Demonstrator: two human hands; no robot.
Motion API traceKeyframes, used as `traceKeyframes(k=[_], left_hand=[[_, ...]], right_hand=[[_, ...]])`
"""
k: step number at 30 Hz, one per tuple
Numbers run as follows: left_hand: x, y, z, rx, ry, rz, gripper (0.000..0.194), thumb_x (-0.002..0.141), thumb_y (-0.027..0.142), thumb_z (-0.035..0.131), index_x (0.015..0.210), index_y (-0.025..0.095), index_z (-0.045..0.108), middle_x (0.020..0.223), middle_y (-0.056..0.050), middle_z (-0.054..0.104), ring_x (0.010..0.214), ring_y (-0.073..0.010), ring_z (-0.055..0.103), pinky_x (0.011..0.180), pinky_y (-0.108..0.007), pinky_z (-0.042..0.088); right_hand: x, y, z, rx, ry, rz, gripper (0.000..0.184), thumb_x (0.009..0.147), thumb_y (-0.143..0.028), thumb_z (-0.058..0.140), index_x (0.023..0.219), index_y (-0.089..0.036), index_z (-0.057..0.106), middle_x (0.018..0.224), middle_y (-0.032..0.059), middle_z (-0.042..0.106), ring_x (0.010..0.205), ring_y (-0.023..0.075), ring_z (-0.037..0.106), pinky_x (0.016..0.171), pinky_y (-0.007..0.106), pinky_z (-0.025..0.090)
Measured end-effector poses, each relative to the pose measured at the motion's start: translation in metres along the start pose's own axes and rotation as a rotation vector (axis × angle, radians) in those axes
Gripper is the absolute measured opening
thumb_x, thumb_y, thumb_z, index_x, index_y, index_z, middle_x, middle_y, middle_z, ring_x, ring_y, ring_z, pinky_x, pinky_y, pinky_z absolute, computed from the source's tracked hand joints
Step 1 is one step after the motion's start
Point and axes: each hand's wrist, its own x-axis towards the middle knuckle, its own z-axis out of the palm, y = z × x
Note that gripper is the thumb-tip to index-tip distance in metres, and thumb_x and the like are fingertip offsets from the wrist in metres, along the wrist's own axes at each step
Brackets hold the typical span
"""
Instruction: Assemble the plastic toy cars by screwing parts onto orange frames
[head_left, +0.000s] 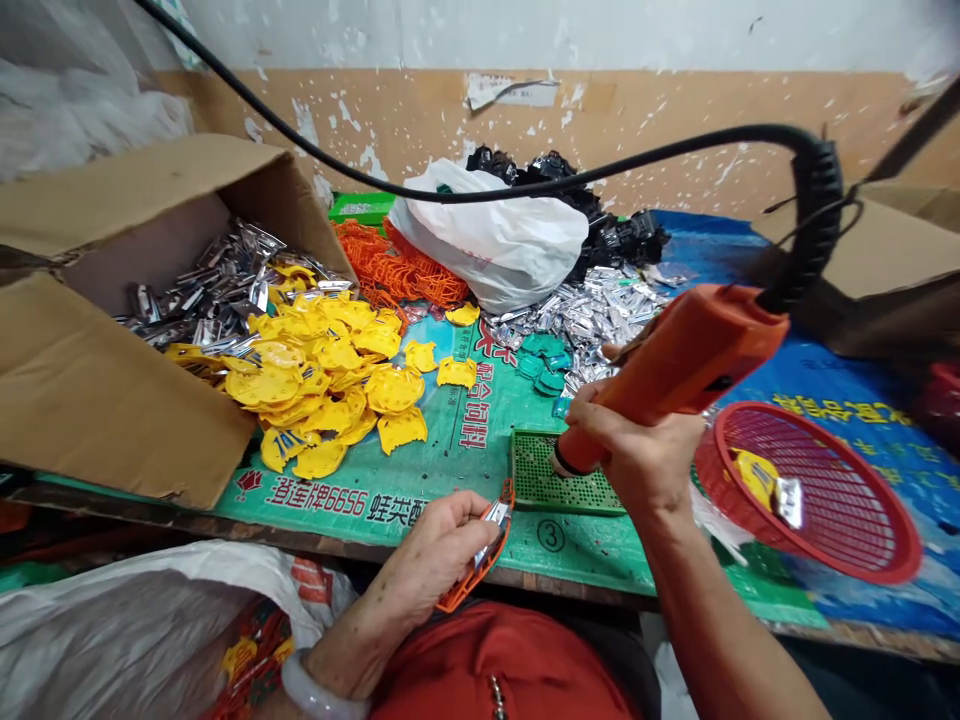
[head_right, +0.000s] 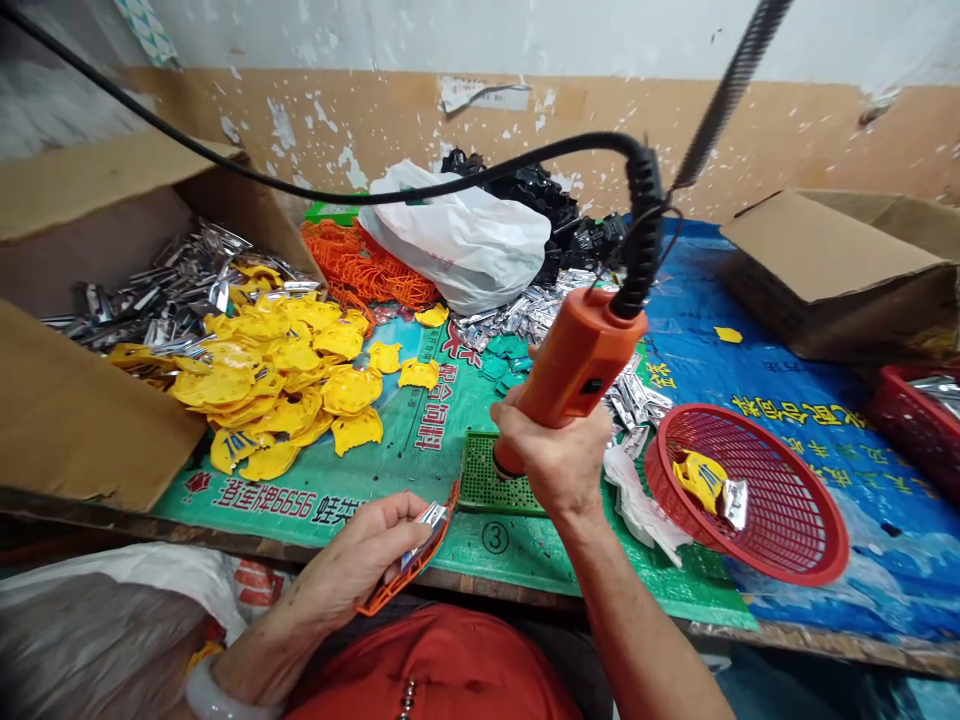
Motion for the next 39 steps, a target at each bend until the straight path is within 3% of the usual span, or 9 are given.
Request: traceKeyframes(k=[9, 18, 29, 39], left_hand=[[0.000, 0.001, 0.001, 0.012, 0.029, 0.013, 0.022, 0.072, 0.038, 0.060, 0.078, 0.016, 0.058, 0.059, 0.006, 0.050, 0.047, -0.0068, 0.036, 0.045, -0.021, 0.023], [0.001, -0.002, 0.001, 0.001, 0.008, 0.026, 0.018, 0.075, 0.035, 0.059, 0.076, 0.017, 0.056, 0.056, 0.007, 0.048, 0.046, -0.0064, 0.034, 0.045, -0.020, 0.025], [0.002, -0.003, 0.000, -0.011, 0.004, 0.027, 0.018, 0.074, 0.034, 0.059, 0.076, 0.017, 0.056, 0.058, 0.006, 0.048, 0.049, -0.0072, 0.036, 0.047, -0.021, 0.026], [0.001, -0.005, 0.000, -0.009, -0.002, 0.022, 0.017, 0.074, 0.034, 0.058, 0.077, 0.017, 0.056, 0.059, 0.007, 0.048, 0.050, -0.0077, 0.036, 0.048, -0.021, 0.027]], right_hand=[[0.001, -0.026, -0.002, 0.125, -0.032, -0.084, 0.027, 0.060, -0.018, 0.076, 0.084, -0.022, 0.065, 0.066, -0.0036, 0.061, 0.056, 0.0151, 0.059, 0.055, 0.032, 0.049], [-0.002, 0.004, 0.000, 0.060, -0.015, -0.073, 0.032, 0.056, -0.017, 0.077, 0.086, -0.019, 0.065, 0.063, -0.0046, 0.063, 0.055, 0.0153, 0.059, 0.057, 0.034, 0.050], [-0.005, 0.004, 0.003, 0.094, -0.002, -0.029, 0.046, 0.056, -0.015, 0.077, 0.100, -0.019, 0.064, 0.064, -0.0051, 0.064, 0.053, 0.0144, 0.058, 0.055, 0.032, 0.049], [-0.006, 0.005, 0.005, 0.076, -0.004, -0.034, 0.035, 0.056, -0.014, 0.076, 0.088, -0.020, 0.062, 0.064, -0.0047, 0.064, 0.054, 0.0146, 0.058, 0.057, 0.033, 0.049]])
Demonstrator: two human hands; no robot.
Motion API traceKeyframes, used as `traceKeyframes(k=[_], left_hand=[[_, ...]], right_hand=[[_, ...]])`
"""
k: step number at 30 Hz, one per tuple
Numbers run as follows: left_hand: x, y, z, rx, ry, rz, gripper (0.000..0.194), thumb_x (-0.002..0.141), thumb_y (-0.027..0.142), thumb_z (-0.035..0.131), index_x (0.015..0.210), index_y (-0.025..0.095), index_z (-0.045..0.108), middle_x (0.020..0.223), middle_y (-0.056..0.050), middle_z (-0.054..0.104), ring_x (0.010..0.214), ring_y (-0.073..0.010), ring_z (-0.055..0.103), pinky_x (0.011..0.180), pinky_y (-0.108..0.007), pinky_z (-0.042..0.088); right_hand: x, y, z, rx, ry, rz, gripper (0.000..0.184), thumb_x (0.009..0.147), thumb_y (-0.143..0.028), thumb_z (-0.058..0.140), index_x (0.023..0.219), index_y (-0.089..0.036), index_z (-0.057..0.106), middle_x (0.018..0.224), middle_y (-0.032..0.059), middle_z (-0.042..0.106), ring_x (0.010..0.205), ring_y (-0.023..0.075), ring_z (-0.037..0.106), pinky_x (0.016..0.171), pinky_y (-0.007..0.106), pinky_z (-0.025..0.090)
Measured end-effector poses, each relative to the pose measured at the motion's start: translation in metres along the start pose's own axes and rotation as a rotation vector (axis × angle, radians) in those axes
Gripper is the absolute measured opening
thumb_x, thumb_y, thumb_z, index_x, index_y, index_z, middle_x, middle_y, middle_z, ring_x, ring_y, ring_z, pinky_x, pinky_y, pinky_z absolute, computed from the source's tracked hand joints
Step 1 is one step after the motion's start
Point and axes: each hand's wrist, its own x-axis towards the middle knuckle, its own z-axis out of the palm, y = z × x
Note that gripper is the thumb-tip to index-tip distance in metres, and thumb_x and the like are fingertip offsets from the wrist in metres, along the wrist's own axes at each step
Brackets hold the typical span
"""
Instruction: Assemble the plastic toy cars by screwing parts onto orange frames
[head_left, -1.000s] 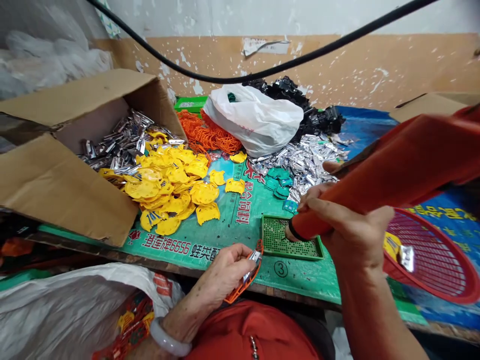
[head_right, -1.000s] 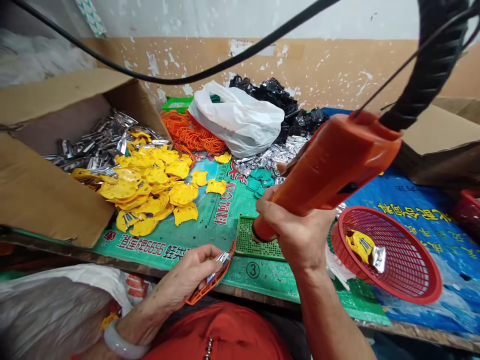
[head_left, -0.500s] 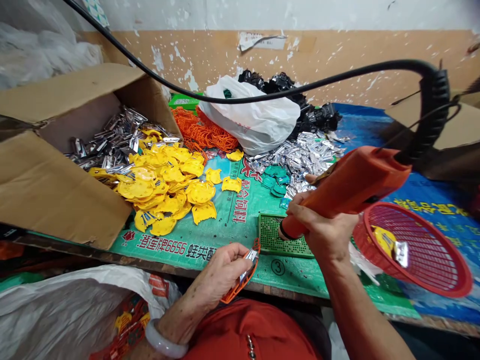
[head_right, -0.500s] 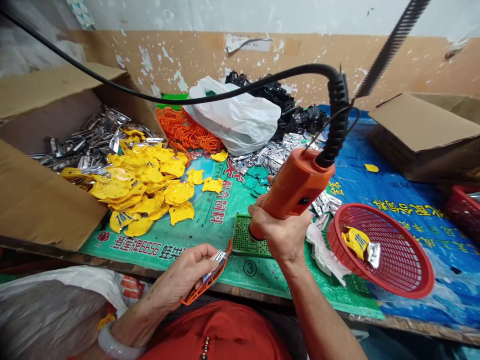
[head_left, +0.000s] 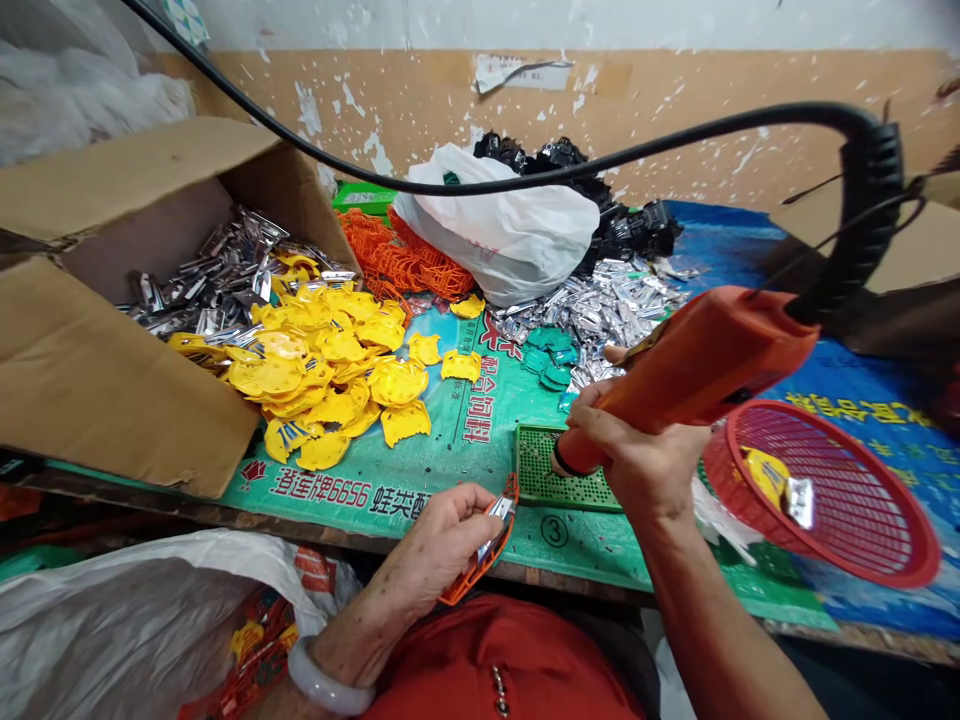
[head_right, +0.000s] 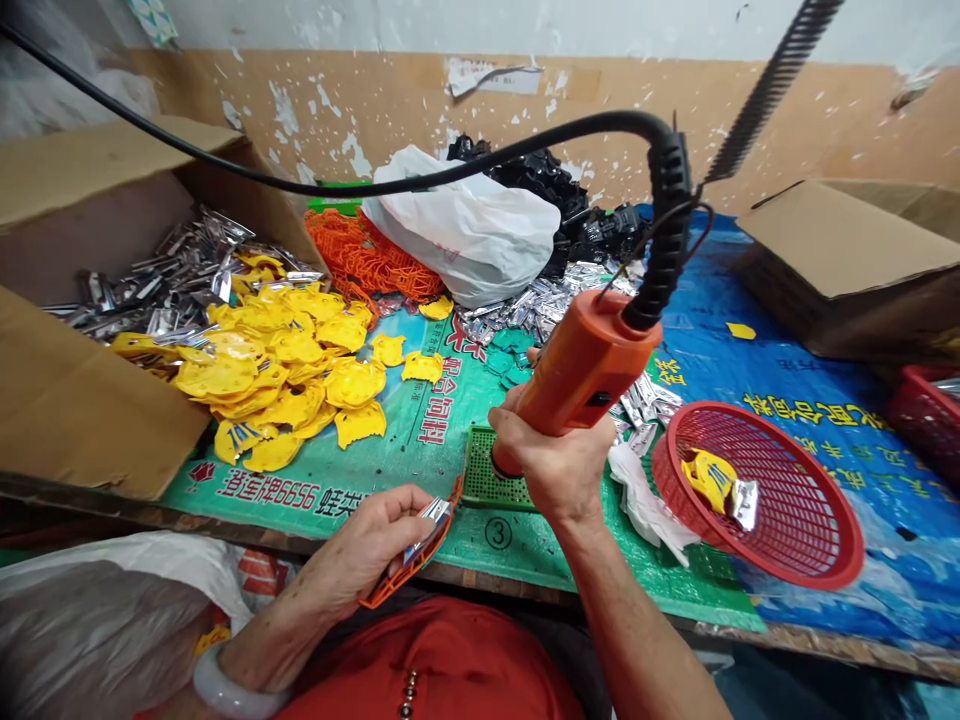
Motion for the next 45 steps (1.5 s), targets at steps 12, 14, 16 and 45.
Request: traceKeyframes(k=[12, 14, 16, 45], left_hand=[[0.000, 0.004, 0.000, 0.032, 0.018, -0.003, 0.015, 0.075, 0.033, 0.057, 0.076, 0.017, 0.057, 0.056, 0.007, 0.048, 0.046, -0.0072, 0.035, 0.047, -0.021, 0.027], [0.000, 0.004, 0.000, 0.031, 0.017, -0.005, 0.015, 0.075, 0.033, 0.058, 0.076, 0.017, 0.057, 0.057, 0.007, 0.049, 0.047, -0.0072, 0.035, 0.047, -0.021, 0.027], [-0.001, 0.004, 0.000, 0.030, 0.017, -0.007, 0.016, 0.076, 0.033, 0.058, 0.076, 0.017, 0.057, 0.057, 0.007, 0.049, 0.047, -0.0074, 0.035, 0.047, -0.021, 0.027], [0.000, 0.002, 0.002, -0.112, -0.001, 0.056, 0.019, 0.069, 0.032, 0.065, 0.076, 0.016, 0.057, 0.064, 0.004, 0.052, 0.059, -0.0112, 0.042, 0.058, -0.026, 0.030]], right_hand=[[-0.004, -0.010, 0.004, -0.074, -0.014, -0.038, 0.020, 0.058, -0.014, 0.073, 0.068, -0.020, 0.057, 0.058, -0.0059, 0.060, 0.051, 0.0136, 0.056, 0.055, 0.033, 0.049], [-0.005, -0.010, 0.005, -0.062, -0.016, -0.029, 0.021, 0.058, -0.014, 0.074, 0.071, -0.020, 0.058, 0.059, -0.0060, 0.060, 0.052, 0.0139, 0.057, 0.054, 0.032, 0.049], [-0.004, -0.009, 0.004, -0.065, -0.013, -0.023, 0.023, 0.057, -0.015, 0.074, 0.073, -0.020, 0.059, 0.059, -0.0059, 0.060, 0.052, 0.0142, 0.057, 0.054, 0.032, 0.049], [-0.021, -0.057, 0.029, 0.166, -0.292, 0.150, 0.039, 0.061, -0.014, 0.071, 0.098, -0.023, 0.060, 0.061, -0.0048, 0.062, 0.057, 0.0165, 0.060, 0.050, 0.030, 0.049]])
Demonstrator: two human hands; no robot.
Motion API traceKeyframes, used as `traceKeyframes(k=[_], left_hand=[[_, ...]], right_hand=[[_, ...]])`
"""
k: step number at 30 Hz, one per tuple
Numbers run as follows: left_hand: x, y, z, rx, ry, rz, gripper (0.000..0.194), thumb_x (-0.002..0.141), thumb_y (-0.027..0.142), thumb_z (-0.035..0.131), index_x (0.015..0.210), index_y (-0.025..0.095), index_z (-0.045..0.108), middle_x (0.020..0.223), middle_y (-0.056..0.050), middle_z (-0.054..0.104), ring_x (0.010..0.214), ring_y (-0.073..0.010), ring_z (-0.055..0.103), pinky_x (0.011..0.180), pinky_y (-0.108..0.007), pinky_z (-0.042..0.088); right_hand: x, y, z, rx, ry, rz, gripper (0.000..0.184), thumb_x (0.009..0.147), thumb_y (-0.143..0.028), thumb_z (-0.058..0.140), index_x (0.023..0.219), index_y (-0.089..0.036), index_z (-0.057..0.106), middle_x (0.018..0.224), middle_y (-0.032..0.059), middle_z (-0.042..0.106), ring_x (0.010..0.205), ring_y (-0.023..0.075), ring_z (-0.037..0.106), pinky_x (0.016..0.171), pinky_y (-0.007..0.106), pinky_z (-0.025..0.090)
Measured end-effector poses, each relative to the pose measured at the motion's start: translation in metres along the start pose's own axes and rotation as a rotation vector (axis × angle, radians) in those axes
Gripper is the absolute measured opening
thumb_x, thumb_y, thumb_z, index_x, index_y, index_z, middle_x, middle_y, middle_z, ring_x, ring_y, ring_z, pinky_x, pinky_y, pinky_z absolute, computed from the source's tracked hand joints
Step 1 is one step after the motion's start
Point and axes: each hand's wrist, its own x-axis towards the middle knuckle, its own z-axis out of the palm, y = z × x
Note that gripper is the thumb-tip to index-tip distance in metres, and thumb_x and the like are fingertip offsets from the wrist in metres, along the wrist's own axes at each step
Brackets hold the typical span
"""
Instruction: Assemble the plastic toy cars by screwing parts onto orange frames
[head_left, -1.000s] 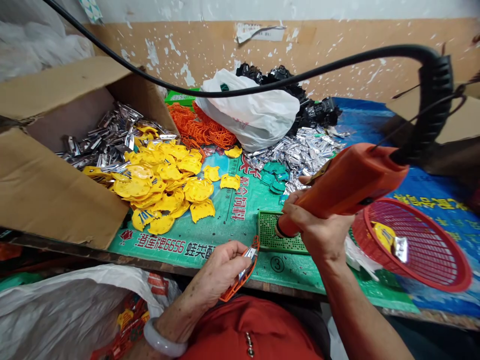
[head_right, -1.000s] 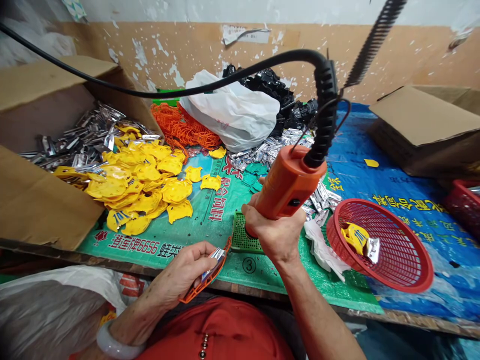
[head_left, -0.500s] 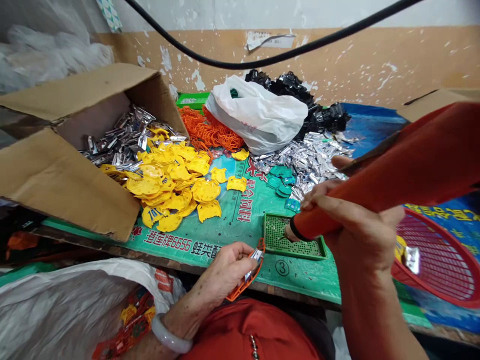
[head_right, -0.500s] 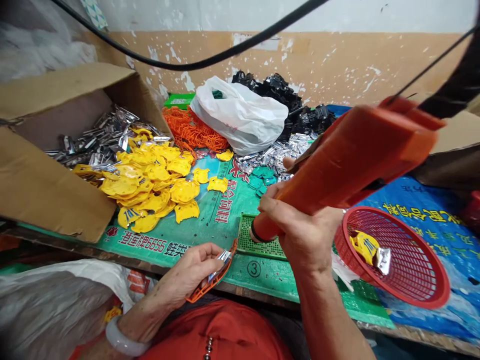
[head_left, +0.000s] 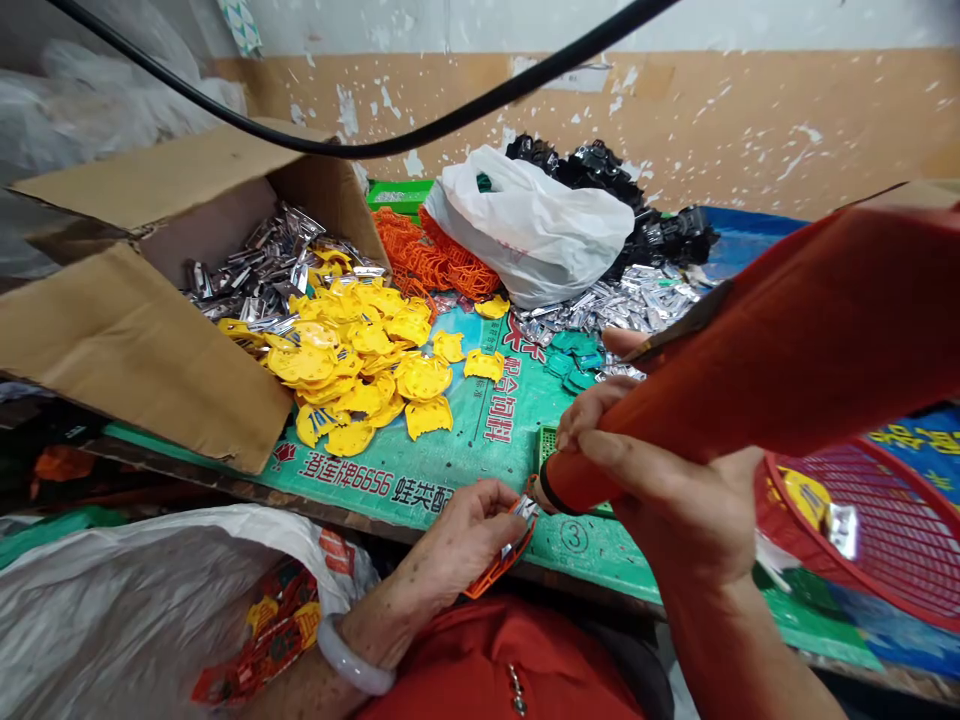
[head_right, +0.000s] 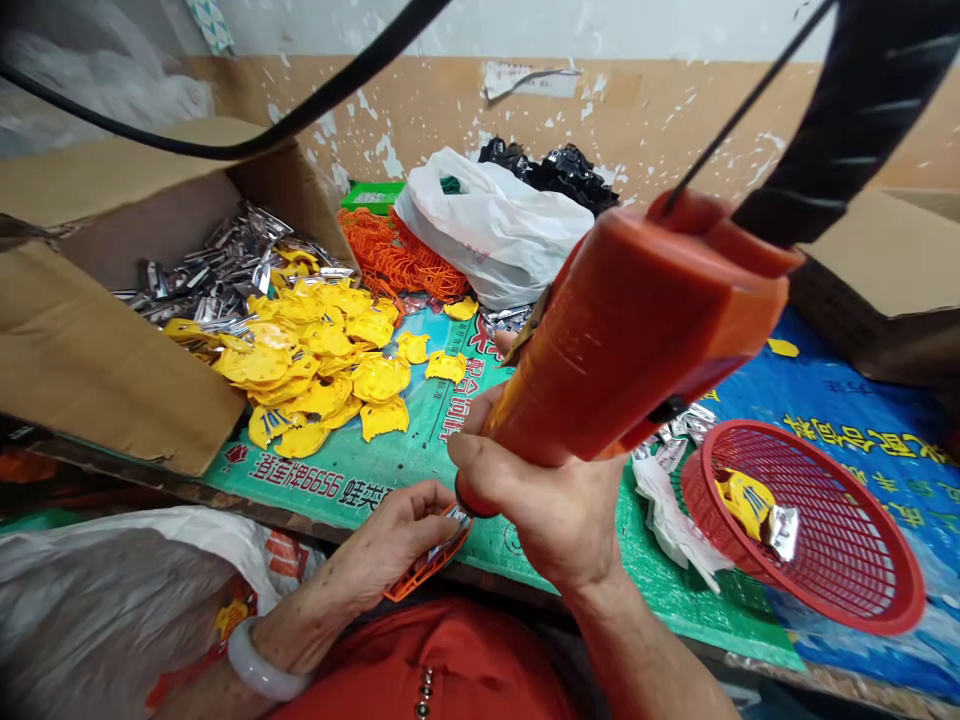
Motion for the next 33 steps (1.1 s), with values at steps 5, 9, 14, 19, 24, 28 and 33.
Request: traceKeyframes(k=[5, 9, 14, 19, 24, 28, 33], left_hand=[[0.000, -0.001, 0.000, -0.030, -0.013, 0.000, 0.020, 0.069, 0.032, 0.065, 0.076, 0.016, 0.057, 0.064, 0.004, 0.052, 0.058, -0.0107, 0.042, 0.056, -0.025, 0.029], [0.000, -0.002, 0.000, -0.018, -0.015, -0.004, 0.021, 0.068, 0.033, 0.065, 0.077, 0.016, 0.057, 0.064, 0.004, 0.052, 0.057, -0.0107, 0.041, 0.055, -0.025, 0.028], [0.001, -0.003, -0.001, -0.010, -0.006, 0.003, 0.023, 0.068, 0.034, 0.065, 0.079, 0.015, 0.058, 0.065, 0.004, 0.053, 0.058, -0.0111, 0.041, 0.056, -0.026, 0.029], [0.000, -0.002, 0.000, -0.005, -0.007, 0.010, 0.024, 0.069, 0.034, 0.065, 0.080, 0.014, 0.059, 0.066, 0.003, 0.053, 0.059, -0.0116, 0.042, 0.057, -0.026, 0.029], [-0.001, -0.004, 0.001, -0.015, 0.000, 0.032, 0.023, 0.070, 0.034, 0.066, 0.079, 0.014, 0.059, 0.065, 0.003, 0.053, 0.059, -0.0112, 0.041, 0.056, -0.026, 0.029], [0.000, -0.008, 0.001, -0.049, -0.003, 0.050, 0.023, 0.069, 0.034, 0.067, 0.078, 0.014, 0.059, 0.066, 0.003, 0.054, 0.059, -0.0110, 0.041, 0.056, -0.025, 0.029], [0.003, -0.014, 0.001, -0.094, 0.003, 0.054, 0.028, 0.067, 0.036, 0.070, 0.079, 0.014, 0.060, 0.068, 0.001, 0.057, 0.060, -0.0118, 0.045, 0.057, -0.026, 0.030]], right_hand=[[0.001, 0.001, 0.003, -0.010, -0.005, 0.009, 0.057, 0.059, -0.015, 0.068, 0.114, -0.024, 0.055, 0.059, -0.0053, 0.061, 0.052, 0.0167, 0.058, 0.048, 0.031, 0.047], [0.001, 0.001, 0.004, -0.044, -0.006, 0.027, 0.064, 0.058, -0.017, 0.068, 0.120, -0.023, 0.052, 0.060, -0.0046, 0.060, 0.051, 0.0174, 0.057, 0.049, 0.033, 0.048], [-0.001, 0.001, 0.003, -0.020, -0.008, 0.035, 0.066, 0.059, -0.015, 0.068, 0.121, -0.023, 0.049, 0.060, -0.0052, 0.061, 0.051, 0.0168, 0.057, 0.048, 0.032, 0.048], [-0.002, 0.001, 0.002, -0.003, -0.035, 0.028, 0.061, 0.060, -0.014, 0.067, 0.118, -0.025, 0.050, 0.061, -0.0058, 0.061, 0.053, 0.0161, 0.057, 0.049, 0.031, 0.049], [-0.003, 0.005, 0.000, -0.067, -0.045, -0.018, 0.027, 0.063, -0.014, 0.067, 0.089, -0.021, 0.062, 0.063, -0.0037, 0.061, 0.058, 0.0155, 0.058, 0.057, 0.033, 0.051], [-0.004, 0.006, 0.001, -0.090, -0.031, -0.019, 0.014, 0.060, -0.016, 0.067, 0.071, -0.020, 0.060, 0.065, -0.0021, 0.060, 0.060, 0.0155, 0.058, 0.061, 0.035, 0.052], [-0.005, 0.006, 0.000, -0.139, -0.069, -0.043, 0.007, 0.061, -0.017, 0.064, 0.063, -0.021, 0.058, 0.064, 0.0000, 0.060, 0.061, 0.0170, 0.059, 0.059, 0.036, 0.052]])
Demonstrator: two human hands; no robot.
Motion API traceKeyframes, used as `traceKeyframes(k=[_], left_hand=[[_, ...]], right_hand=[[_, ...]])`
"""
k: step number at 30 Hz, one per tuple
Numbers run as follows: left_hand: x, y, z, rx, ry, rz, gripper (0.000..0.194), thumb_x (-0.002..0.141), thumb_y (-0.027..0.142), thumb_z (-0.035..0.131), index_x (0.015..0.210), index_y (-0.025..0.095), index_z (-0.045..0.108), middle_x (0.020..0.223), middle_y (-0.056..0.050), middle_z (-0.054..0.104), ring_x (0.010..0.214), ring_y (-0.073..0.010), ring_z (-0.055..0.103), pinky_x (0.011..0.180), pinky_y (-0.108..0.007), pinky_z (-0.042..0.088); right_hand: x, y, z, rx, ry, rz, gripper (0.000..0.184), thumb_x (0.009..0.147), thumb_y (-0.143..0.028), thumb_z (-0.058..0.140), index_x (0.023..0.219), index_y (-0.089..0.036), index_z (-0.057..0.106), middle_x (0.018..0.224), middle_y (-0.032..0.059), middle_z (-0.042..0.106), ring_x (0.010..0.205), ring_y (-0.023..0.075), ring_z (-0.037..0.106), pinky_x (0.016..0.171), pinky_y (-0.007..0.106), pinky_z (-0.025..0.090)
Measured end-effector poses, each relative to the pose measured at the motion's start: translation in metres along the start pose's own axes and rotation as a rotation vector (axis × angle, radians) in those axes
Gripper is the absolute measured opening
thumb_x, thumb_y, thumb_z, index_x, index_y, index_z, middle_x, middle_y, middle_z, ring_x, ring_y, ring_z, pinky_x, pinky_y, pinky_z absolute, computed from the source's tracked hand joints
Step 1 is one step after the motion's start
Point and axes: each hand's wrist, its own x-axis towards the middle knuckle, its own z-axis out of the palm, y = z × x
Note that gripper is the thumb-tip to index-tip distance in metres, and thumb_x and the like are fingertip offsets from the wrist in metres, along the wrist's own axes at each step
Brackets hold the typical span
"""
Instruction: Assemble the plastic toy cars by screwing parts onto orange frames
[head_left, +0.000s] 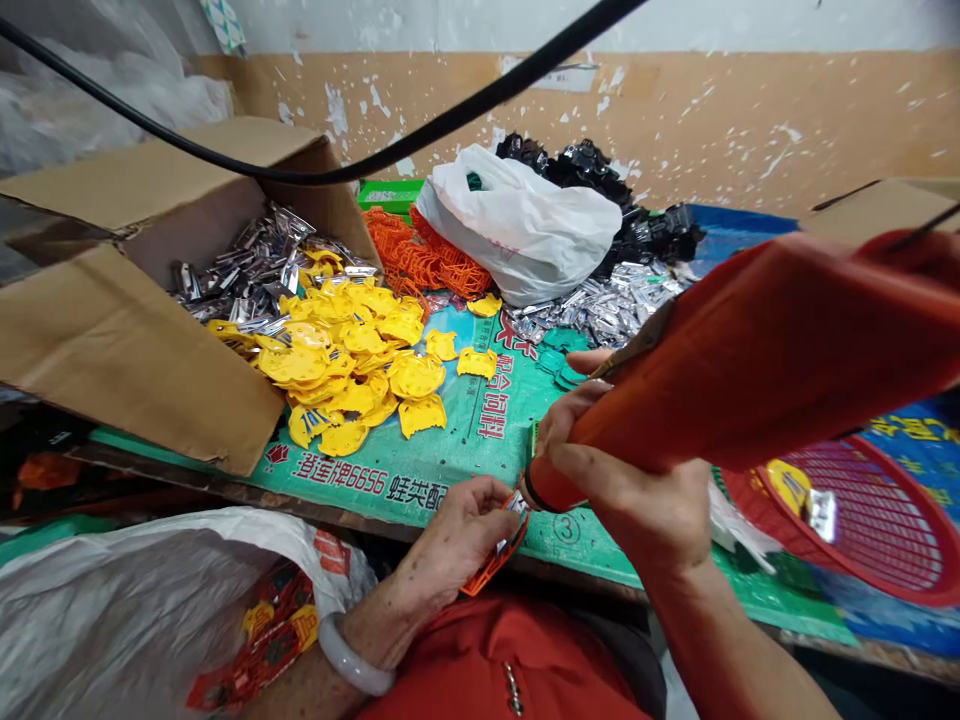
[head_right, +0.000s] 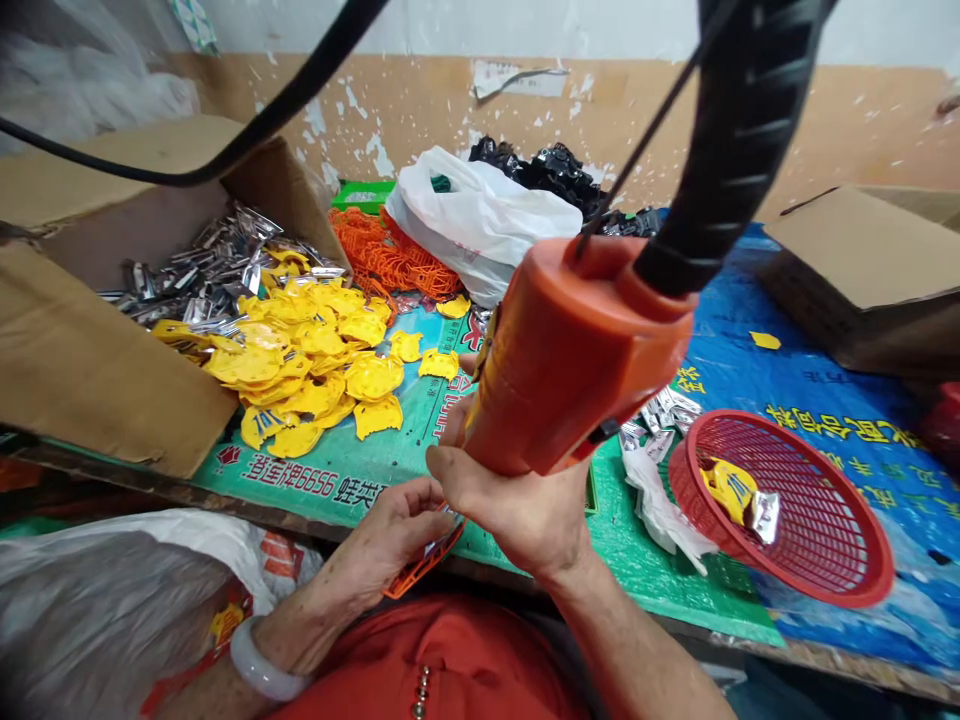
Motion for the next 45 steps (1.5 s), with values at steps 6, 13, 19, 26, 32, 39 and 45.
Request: traceKeyframes(k=[6, 13, 19, 26, 32, 39, 45], left_hand=[[0.001, -0.002, 0.001, -0.041, 0.012, 0.016, 0.028, 0.065, 0.039, 0.073, 0.076, 0.016, 0.061, 0.066, 0.001, 0.058, 0.066, -0.0158, 0.053, 0.062, -0.027, 0.035], [-0.001, 0.007, -0.002, -0.022, 0.015, -0.086, 0.022, 0.066, 0.033, 0.070, 0.077, 0.015, 0.062, 0.058, 0.006, 0.052, 0.049, -0.0078, 0.040, 0.049, -0.023, 0.027], [-0.005, 0.024, -0.005, 0.164, 0.129, -0.010, 0.019, 0.071, 0.032, 0.064, 0.079, 0.015, 0.063, 0.060, 0.006, 0.055, 0.045, -0.0059, 0.036, 0.044, -0.021, 0.026], [0.000, 0.022, -0.004, 0.159, 0.134, -0.045, 0.019, 0.069, 0.032, 0.062, 0.081, 0.016, 0.061, 0.057, 0.007, 0.053, 0.042, -0.0060, 0.037, 0.042, -0.020, 0.027], [0.002, 0.017, -0.005, 0.158, 0.120, -0.044, 0.018, 0.069, 0.030, 0.061, 0.081, 0.016, 0.062, 0.058, 0.006, 0.054, 0.042, -0.0058, 0.039, 0.041, -0.020, 0.028], [0.005, 0.008, -0.004, 0.169, 0.113, -0.044, 0.023, 0.072, 0.033, 0.064, 0.086, 0.015, 0.061, 0.065, 0.004, 0.057, 0.047, -0.0061, 0.042, 0.041, -0.019, 0.028], [0.007, 0.006, -0.005, 0.136, 0.100, -0.025, 0.028, 0.072, 0.030, 0.065, 0.096, 0.017, 0.058, 0.069, 0.005, 0.058, 0.046, -0.0054, 0.042, 0.042, -0.018, 0.030]], right_hand=[[0.000, 0.005, -0.002, 0.003, -0.049, -0.053, 0.007, 0.063, -0.015, 0.064, 0.063, -0.022, 0.060, 0.063, 0.0016, 0.061, 0.062, 0.0188, 0.061, 0.057, 0.035, 0.052], [0.002, 0.002, -0.015, 0.103, -0.045, -0.103, 0.017, 0.065, -0.017, 0.069, 0.080, -0.022, 0.061, 0.065, -0.0021, 0.061, 0.061, 0.0170, 0.060, 0.062, 0.036, 0.053], [0.009, 0.015, -0.041, 0.092, 0.250, -0.119, 0.035, 0.060, -0.014, 0.074, 0.093, -0.021, 0.062, 0.064, -0.0038, 0.063, 0.054, 0.0149, 0.058, 0.056, 0.033, 0.048], [0.006, 0.040, -0.047, 0.103, 0.272, -0.084, 0.055, 0.059, -0.013, 0.077, 0.111, -0.019, 0.059, 0.062, -0.0045, 0.064, 0.054, 0.0155, 0.059, 0.054, 0.032, 0.048], [0.005, 0.040, -0.047, 0.151, 0.257, -0.065, 0.056, 0.060, -0.011, 0.076, 0.113, -0.018, 0.058, 0.060, -0.0045, 0.064, 0.053, 0.0155, 0.059, 0.050, 0.030, 0.048], [0.005, 0.041, -0.046, 0.088, 0.270, -0.078, 0.057, 0.059, -0.010, 0.075, 0.112, -0.019, 0.059, 0.062, -0.0045, 0.065, 0.055, 0.0153, 0.060, 0.049, 0.028, 0.047], [0.006, 0.042, -0.046, 0.082, 0.275, -0.080, 0.056, 0.058, -0.013, 0.076, 0.112, -0.018, 0.060, 0.063, -0.0039, 0.065, 0.055, 0.0154, 0.059, 0.050, 0.029, 0.047]])
